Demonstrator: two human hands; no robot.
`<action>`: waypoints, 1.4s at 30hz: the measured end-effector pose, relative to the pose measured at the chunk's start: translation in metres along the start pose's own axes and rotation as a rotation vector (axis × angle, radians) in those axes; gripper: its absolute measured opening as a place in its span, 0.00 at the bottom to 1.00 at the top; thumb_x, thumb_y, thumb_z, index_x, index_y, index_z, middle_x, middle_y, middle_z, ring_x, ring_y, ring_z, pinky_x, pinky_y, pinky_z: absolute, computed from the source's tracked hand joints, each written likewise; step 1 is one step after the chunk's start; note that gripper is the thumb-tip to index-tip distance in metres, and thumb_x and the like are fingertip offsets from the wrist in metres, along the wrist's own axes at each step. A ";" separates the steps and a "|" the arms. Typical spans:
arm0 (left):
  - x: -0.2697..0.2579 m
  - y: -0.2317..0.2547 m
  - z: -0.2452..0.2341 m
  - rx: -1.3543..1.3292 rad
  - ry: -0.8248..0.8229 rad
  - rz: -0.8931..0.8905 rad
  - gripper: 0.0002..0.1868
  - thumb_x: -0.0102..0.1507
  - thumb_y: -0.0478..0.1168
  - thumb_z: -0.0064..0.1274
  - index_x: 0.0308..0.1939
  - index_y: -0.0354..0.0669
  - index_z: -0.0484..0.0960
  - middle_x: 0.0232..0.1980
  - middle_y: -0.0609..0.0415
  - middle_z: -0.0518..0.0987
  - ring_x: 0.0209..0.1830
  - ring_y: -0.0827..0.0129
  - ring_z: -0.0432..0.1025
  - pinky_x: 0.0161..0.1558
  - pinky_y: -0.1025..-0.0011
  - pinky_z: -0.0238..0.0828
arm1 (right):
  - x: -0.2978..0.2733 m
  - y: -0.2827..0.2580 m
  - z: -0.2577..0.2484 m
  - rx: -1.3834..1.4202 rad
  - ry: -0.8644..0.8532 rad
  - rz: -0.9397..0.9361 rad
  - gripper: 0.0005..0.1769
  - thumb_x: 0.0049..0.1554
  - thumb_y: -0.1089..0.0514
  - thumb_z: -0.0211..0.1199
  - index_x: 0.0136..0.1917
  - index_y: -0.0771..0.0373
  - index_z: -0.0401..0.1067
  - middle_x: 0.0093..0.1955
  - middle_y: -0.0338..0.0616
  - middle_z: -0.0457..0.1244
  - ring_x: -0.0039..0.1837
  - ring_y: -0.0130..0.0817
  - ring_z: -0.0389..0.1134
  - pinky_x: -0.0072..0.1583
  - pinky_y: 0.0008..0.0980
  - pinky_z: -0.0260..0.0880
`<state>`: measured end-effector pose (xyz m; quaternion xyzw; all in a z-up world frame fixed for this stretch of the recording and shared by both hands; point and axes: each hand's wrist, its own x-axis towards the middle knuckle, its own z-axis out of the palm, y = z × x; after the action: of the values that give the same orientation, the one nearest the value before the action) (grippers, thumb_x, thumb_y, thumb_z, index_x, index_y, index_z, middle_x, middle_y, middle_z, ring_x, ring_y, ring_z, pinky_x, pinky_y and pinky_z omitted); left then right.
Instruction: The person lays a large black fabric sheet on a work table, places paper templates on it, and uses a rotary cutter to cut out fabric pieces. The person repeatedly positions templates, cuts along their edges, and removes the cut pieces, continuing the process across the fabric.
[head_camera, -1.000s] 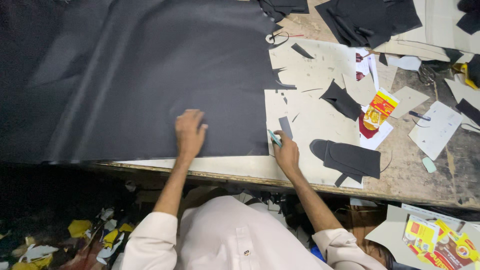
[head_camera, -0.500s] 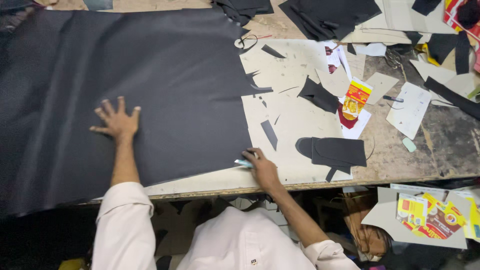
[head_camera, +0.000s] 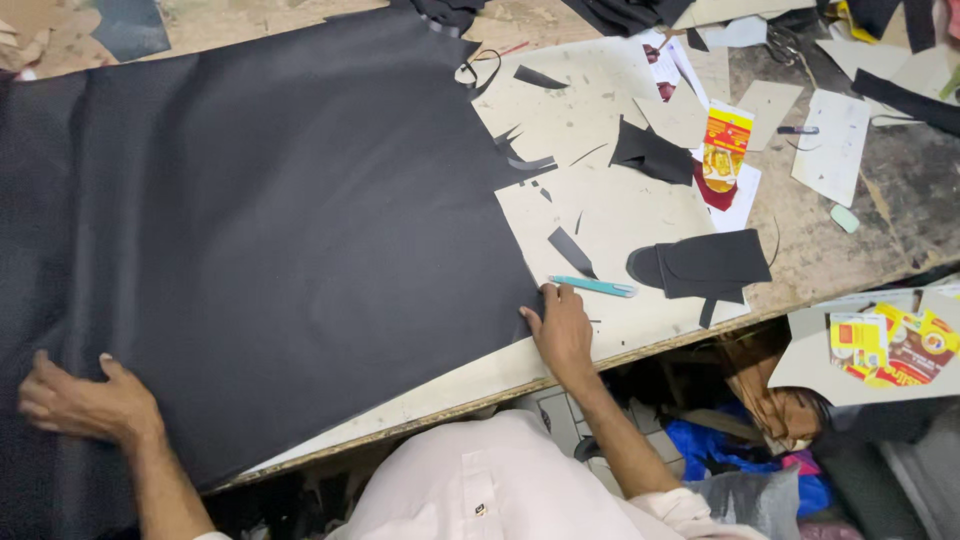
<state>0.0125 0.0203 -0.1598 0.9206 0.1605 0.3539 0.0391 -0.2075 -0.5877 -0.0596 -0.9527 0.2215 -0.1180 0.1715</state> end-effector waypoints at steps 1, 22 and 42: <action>0.009 0.003 0.007 -0.001 0.002 0.081 0.24 0.62 0.40 0.65 0.61 0.40 0.79 0.63 0.48 0.72 0.71 0.54 0.64 0.73 0.47 0.57 | -0.009 -0.007 0.001 0.001 0.065 0.015 0.25 0.53 0.52 0.71 0.58 0.66 0.71 0.53 0.55 0.63 0.54 0.54 0.66 0.51 0.47 0.69; 0.116 0.032 0.056 0.168 0.030 0.244 0.10 0.73 0.39 0.51 0.45 0.35 0.83 0.41 0.46 0.81 0.40 0.60 0.76 0.43 0.60 0.71 | -0.003 -0.042 0.006 0.171 0.262 0.073 0.11 0.57 0.61 0.65 0.51 0.65 0.68 0.49 0.50 0.64 0.52 0.51 0.67 0.52 0.48 0.67; -0.023 0.517 0.005 -0.645 -0.494 1.182 0.41 0.68 0.70 0.34 0.80 0.58 0.58 0.84 0.47 0.51 0.84 0.51 0.42 0.73 0.30 0.26 | -0.017 -0.047 0.024 0.169 0.294 0.163 0.15 0.59 0.65 0.59 0.60 0.61 0.72 0.53 0.50 0.62 0.55 0.48 0.67 0.55 0.44 0.69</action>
<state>0.1376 -0.4759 -0.0823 0.8493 -0.4912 0.1268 0.1460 -0.1971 -0.5341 -0.0663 -0.8863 0.3100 -0.2597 0.2257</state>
